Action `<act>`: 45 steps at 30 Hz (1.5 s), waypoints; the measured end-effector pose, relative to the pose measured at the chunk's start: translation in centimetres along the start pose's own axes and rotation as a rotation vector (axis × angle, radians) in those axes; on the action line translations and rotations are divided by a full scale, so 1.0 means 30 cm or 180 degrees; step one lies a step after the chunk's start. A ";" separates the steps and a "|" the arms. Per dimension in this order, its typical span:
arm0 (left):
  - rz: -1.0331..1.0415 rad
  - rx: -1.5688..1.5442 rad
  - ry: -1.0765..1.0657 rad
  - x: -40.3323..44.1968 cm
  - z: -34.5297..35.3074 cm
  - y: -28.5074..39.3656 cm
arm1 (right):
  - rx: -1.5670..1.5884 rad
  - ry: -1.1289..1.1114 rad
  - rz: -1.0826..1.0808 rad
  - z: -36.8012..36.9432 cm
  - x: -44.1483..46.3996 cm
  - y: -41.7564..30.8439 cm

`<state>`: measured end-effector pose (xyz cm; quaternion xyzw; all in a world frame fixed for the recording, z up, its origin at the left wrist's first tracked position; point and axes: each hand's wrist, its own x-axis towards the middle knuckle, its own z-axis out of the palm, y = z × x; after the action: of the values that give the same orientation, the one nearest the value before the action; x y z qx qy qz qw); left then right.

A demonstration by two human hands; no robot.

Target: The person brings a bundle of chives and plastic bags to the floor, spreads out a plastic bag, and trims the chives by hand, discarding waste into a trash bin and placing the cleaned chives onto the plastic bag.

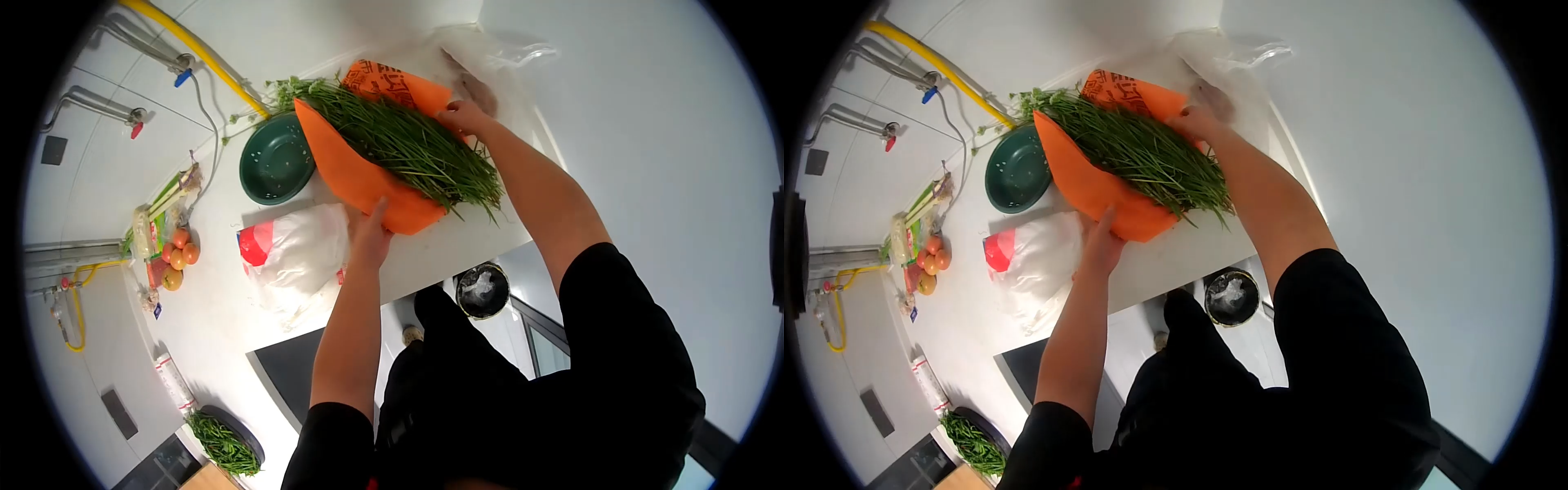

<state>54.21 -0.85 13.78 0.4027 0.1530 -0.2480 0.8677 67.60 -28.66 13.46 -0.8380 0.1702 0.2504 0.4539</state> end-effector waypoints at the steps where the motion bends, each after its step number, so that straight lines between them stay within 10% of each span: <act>1: -0.0042 -0.0017 0.0039 0.034 0.001 -0.032 | -0.0003 -0.0038 0.0047 0.018 0.020 0.021; 4: -0.0066 -0.0102 0.0057 0.096 0.055 -0.088 | -0.0620 0.0046 -0.0291 0.055 0.008 0.036; 12: -0.0531 -0.0526 0.0010 0.133 0.092 -0.054 | 0.1439 -0.0492 -0.0302 0.146 -0.124 -0.024; 24: -0.0254 0.0745 0.0380 0.082 0.032 -0.096 | -0.0201 0.0066 -0.0305 0.140 -0.091 0.115; 31: -0.0525 -0.0035 0.0058 0.036 0.125 -0.071 | 0.0950 -0.0077 -0.0347 0.202 -0.292 -0.016; 37: -0.0669 0.1230 -0.0081 0.001 0.108 -0.072 | 0.0668 0.0080 -0.0897 0.266 -0.298 0.046; 45: 0.0363 0.1712 -0.0602 -0.225 0.167 -0.108 | 0.1151 0.0708 -0.1382 0.302 -0.684 0.007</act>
<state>47.15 -4.46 18.05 0.6014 -0.0228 -0.2669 0.7527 48.33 -19.91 20.91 -0.7827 0.0775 0.0199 0.6172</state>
